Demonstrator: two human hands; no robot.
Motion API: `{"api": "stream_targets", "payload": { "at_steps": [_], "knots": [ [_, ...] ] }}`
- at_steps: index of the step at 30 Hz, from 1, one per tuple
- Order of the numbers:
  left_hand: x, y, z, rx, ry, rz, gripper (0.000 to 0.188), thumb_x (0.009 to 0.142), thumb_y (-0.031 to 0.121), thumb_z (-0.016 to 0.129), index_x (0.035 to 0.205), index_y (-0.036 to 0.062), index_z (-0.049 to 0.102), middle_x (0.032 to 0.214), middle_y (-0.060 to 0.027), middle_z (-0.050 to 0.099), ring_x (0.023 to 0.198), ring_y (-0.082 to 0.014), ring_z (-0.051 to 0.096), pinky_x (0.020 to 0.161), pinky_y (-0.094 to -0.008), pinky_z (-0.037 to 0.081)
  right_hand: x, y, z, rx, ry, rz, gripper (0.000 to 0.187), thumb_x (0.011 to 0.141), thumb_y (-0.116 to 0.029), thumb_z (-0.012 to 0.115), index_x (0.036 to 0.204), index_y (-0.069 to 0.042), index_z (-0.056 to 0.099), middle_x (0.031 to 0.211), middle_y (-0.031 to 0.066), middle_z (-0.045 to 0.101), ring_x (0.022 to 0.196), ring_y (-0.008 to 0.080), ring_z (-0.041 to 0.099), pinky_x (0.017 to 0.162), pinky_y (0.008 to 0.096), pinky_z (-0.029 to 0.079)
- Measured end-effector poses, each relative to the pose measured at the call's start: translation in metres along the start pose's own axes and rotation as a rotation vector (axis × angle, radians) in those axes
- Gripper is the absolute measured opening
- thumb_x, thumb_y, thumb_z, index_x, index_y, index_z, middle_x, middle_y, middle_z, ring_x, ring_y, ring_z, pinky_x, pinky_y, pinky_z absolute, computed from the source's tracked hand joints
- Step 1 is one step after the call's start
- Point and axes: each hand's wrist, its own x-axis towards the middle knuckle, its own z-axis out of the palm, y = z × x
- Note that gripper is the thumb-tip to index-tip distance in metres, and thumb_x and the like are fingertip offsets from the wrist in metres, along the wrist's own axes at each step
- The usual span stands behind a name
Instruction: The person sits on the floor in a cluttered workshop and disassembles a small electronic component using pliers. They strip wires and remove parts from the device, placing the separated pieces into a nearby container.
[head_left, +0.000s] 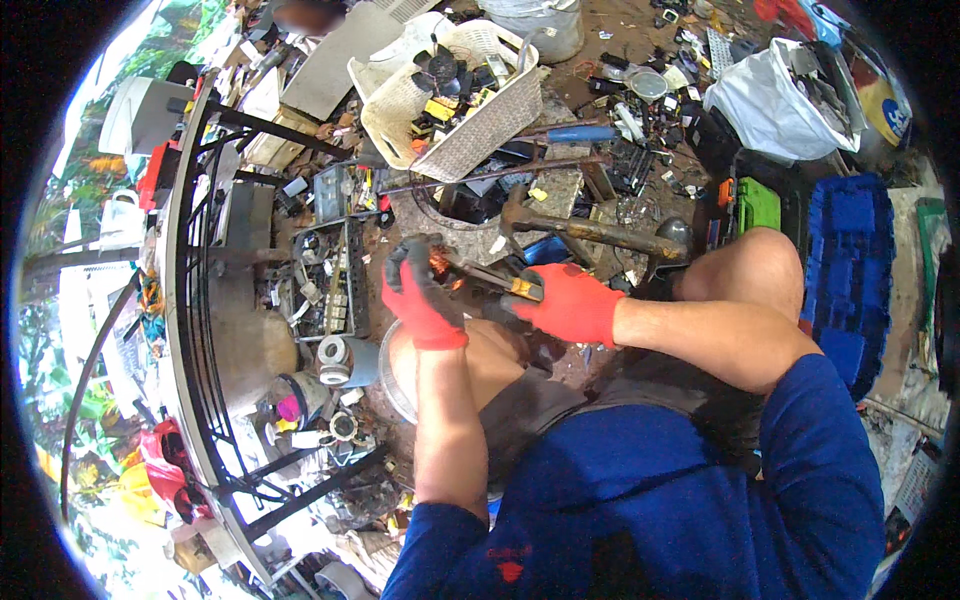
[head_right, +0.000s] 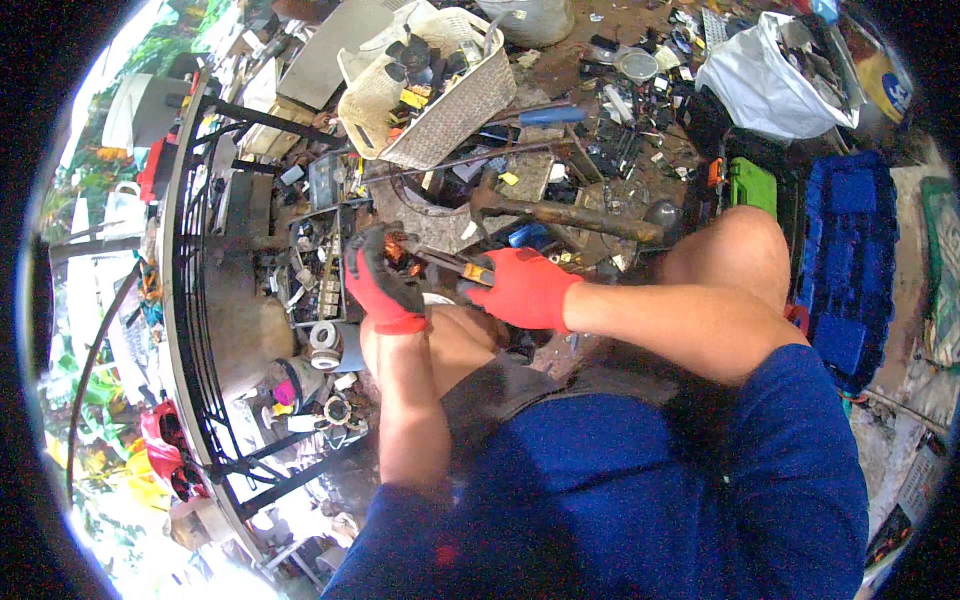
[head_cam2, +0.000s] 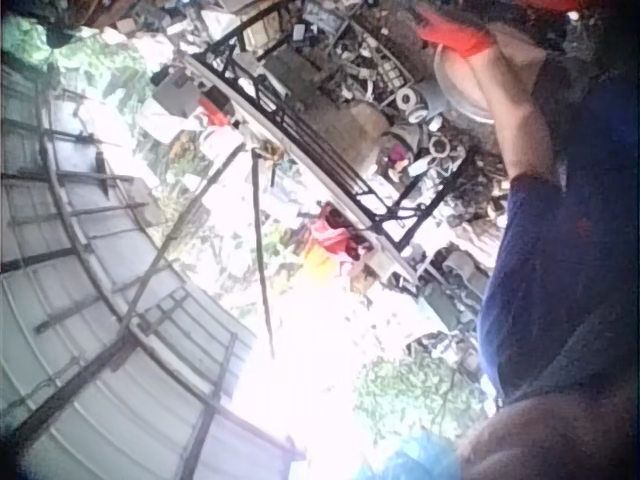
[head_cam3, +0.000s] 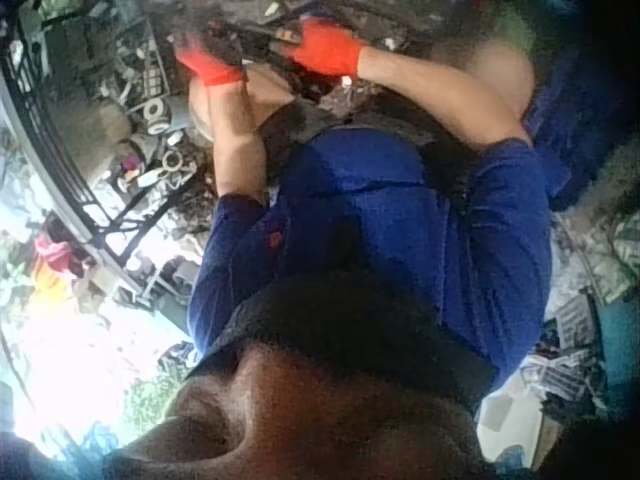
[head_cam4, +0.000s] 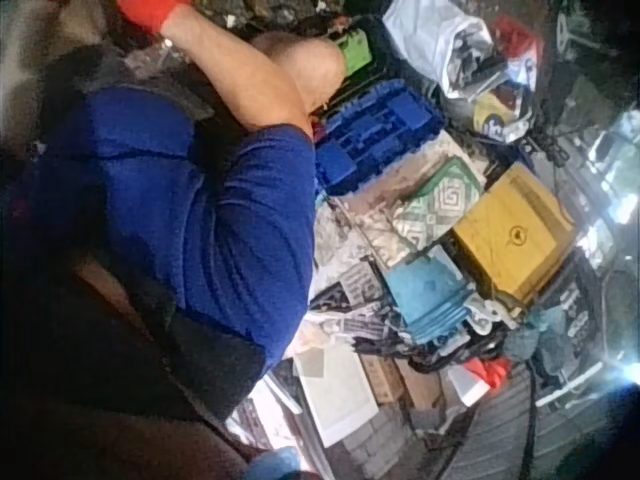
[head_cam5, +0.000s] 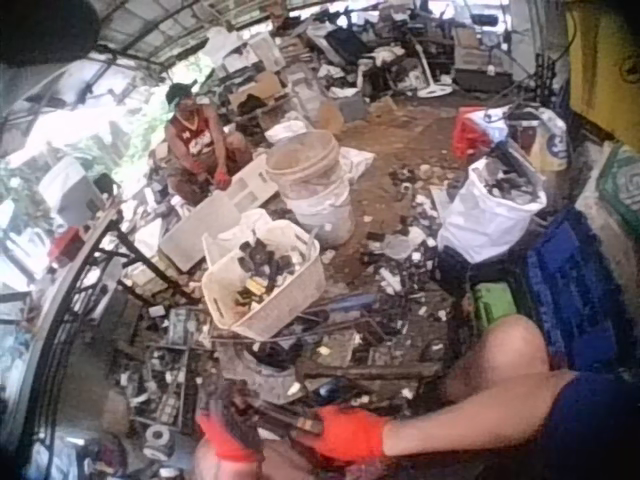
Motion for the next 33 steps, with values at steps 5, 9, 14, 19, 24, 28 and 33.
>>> {"api": "stream_targets", "payload": {
  "at_steps": [5, 9, 14, 19, 24, 28, 33],
  "knots": [
    [0.010, -0.010, -0.006, -0.497, -0.050, -0.419, 0.019, 0.088, 0.009, 0.058, 0.103, -0.0025, 0.065, 0.099, -0.0092, 0.068, 0.091, -0.0184, 0.063, 0.083, -0.0324, 0.050, -0.006, -0.005, -0.019, 0.060, -0.213, 0.019, 0.039, 0.092, -0.038, 0.061, 0.107, -0.002, 0.067, 0.088, 0.0204, 0.070, 0.083, 0.0348, 0.069, 0.078, 0.0417, 0.052],
    [0.003, -0.004, -0.007, -0.492, -0.145, -0.290, 0.025, 0.097, 0.017, 0.051, 0.105, -0.0022, 0.065, 0.103, -0.0127, 0.065, 0.092, -0.0218, 0.064, 0.081, -0.0343, 0.052, -0.012, 0.008, -0.023, 0.076, -0.232, -0.156, 0.037, 0.092, -0.034, 0.062, 0.117, -0.006, 0.065, 0.097, 0.0148, 0.072, 0.086, 0.0266, 0.068, 0.079, 0.0389, 0.052],
    [0.003, -0.005, -0.002, -0.214, -0.154, 0.097, 0.028, 0.102, 0.016, 0.042, 0.106, -0.0017, 0.063, 0.103, -0.0161, 0.065, 0.092, -0.0256, 0.065, 0.080, -0.0373, 0.054, -0.010, 0.004, -0.028, 0.200, -0.377, -0.099, 0.046, 0.089, -0.034, 0.067, 0.123, -0.002, 0.062, 0.108, 0.0189, 0.069, 0.099, 0.0273, 0.066, 0.087, 0.0385, 0.051],
    [-0.009, -0.010, -0.001, -1.085, -0.134, -0.522, 0.037, 0.099, 0.032, 0.049, 0.116, 0.0017, 0.059, 0.108, -0.0161, 0.066, 0.094, -0.0270, 0.065, 0.079, -0.0381, 0.055, -0.007, 0.007, -0.029, 0.171, -0.389, -0.164, 0.042, 0.089, -0.031, 0.067, 0.119, -0.002, 0.064, 0.099, 0.0110, 0.072, 0.088, 0.0140, 0.062, 0.080, 0.0346, 0.051],
    [-0.012, -0.008, -0.002, -1.257, -0.087, -0.658, 0.041, 0.097, 0.036, 0.051, 0.118, 0.0010, 0.058, 0.109, -0.0165, 0.066, 0.095, -0.0286, 0.065, 0.081, -0.0400, 0.054, -0.010, 0.001, -0.032, 0.247, -0.447, -0.144, 0.042, 0.089, -0.028, 0.068, 0.120, -0.001, 0.063, 0.099, 0.0093, 0.071, 0.087, 0.0119, 0.060, 0.079, 0.0333, 0.050],
    [-0.008, -0.004, -0.004, -1.190, -0.096, -0.579, 0.028, 0.096, 0.022, 0.050, 0.112, -0.0006, 0.056, 0.104, -0.0156, 0.065, 0.093, -0.0263, 0.066, 0.084, -0.0372, 0.054, -0.006, 0.007, -0.027, 0.334, -0.486, -0.152, 0.039, 0.090, -0.025, 0.067, 0.120, -0.001, 0.062, 0.099, 0.0082, 0.070, 0.088, 0.0110, 0.059, 0.079, 0.0333, 0.050],
    [-0.009, -0.006, -0.003, -1.155, -0.060, -0.590, 0.029, 0.097, 0.023, 0.051, 0.110, -0.0012, 0.058, 0.105, -0.0144, 0.065, 0.094, -0.0245, 0.065, 0.085, -0.0359, 0.053, -0.009, 0.004, -0.021, 0.304, -0.408, -0.227, 0.030, 0.092, -0.022, 0.064, 0.115, -0.002, 0.062, 0.099, 0.0058, 0.069, 0.090, 0.0097, 0.058, 0.080, 0.0322, 0.050]
  ]
}}
